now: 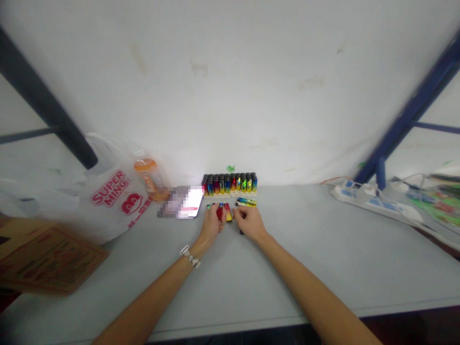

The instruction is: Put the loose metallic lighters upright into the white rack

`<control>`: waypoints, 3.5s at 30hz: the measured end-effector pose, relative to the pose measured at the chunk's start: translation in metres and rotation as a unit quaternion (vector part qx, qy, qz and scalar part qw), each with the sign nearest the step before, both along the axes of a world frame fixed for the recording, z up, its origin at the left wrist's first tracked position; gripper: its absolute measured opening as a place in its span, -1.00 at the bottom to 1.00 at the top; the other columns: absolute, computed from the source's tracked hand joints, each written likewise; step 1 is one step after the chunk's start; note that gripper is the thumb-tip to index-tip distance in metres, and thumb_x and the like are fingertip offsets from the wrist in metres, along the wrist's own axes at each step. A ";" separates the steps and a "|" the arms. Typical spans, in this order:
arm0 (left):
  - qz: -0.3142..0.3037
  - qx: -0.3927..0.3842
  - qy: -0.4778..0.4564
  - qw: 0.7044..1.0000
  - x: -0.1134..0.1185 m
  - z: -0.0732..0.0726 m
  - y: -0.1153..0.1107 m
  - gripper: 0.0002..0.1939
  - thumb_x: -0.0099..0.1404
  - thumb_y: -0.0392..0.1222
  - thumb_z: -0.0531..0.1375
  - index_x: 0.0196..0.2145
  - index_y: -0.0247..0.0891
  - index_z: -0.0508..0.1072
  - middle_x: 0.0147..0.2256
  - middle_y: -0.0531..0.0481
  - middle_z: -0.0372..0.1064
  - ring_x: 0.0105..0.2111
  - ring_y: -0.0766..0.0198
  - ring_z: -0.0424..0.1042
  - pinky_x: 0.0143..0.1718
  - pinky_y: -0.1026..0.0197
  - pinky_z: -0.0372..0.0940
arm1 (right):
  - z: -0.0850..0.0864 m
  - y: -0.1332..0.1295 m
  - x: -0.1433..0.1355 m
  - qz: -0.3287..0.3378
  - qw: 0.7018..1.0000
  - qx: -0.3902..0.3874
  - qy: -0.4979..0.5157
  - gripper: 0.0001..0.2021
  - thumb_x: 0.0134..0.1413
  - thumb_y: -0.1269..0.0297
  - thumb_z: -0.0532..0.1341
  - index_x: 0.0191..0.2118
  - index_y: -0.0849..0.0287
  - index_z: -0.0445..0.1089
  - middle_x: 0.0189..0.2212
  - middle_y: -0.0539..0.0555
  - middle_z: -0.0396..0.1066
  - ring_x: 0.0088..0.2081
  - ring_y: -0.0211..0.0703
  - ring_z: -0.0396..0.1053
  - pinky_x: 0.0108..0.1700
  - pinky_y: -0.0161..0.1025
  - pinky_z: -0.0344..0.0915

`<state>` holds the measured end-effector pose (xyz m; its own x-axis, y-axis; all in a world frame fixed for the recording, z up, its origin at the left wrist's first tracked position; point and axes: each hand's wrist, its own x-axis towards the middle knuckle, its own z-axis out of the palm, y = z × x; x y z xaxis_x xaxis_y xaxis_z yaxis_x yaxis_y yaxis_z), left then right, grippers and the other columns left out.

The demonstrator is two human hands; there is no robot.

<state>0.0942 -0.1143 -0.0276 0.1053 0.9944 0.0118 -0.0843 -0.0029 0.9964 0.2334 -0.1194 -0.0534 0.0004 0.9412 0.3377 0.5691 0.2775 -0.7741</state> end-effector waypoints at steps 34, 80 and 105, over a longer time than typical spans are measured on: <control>0.003 0.052 0.007 0.999 -0.011 0.001 0.002 -0.39 0.27 0.34 -0.08 -0.32 -0.30 0.39 -0.63 0.05 0.34 -0.71 0.38 0.20 -0.68 0.32 0.01 | 0.099 0.031 0.018 0.131 0.989 0.031 0.064 -0.80 0.03 0.22 0.30 -0.25 0.24 0.49 -0.40 0.08 0.51 -0.37 -0.19 0.43 -0.27 -0.24 0.35; -0.007 0.123 0.111 0.986 -0.011 -0.016 0.012 -0.39 0.36 0.23 -0.08 -0.54 -0.28 0.44 -0.70 0.02 0.30 -0.63 0.33 0.31 -0.57 0.29 0.10 | 0.072 0.080 0.017 0.000 0.888 0.122 -0.443 -0.64 0.28 0.24 0.07 0.11 0.12 0.43 -0.16 0.25 0.30 -0.06 0.10 0.15 -0.07 -0.08 0.07; 0.043 0.205 0.170 0.963 -0.012 -0.002 0.008 -0.72 0.33 0.02 0.11 -0.35 -0.25 0.38 -0.49 0.05 0.39 -0.46 0.32 0.37 -0.42 0.30 0.20 | 0.045 0.041 0.041 0.017 0.955 -0.019 -0.297 -0.87 0.06 0.28 0.23 -0.38 0.21 0.49 -0.48 0.04 0.49 -0.39 -0.17 0.38 -0.13 -0.19 0.10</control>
<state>0.0826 -0.1060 -0.0299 0.0903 0.9184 0.3852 0.2643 -0.3950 0.8798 0.2743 -0.0783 -0.0085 -0.2106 0.9488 0.2355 0.9017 0.2816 -0.3281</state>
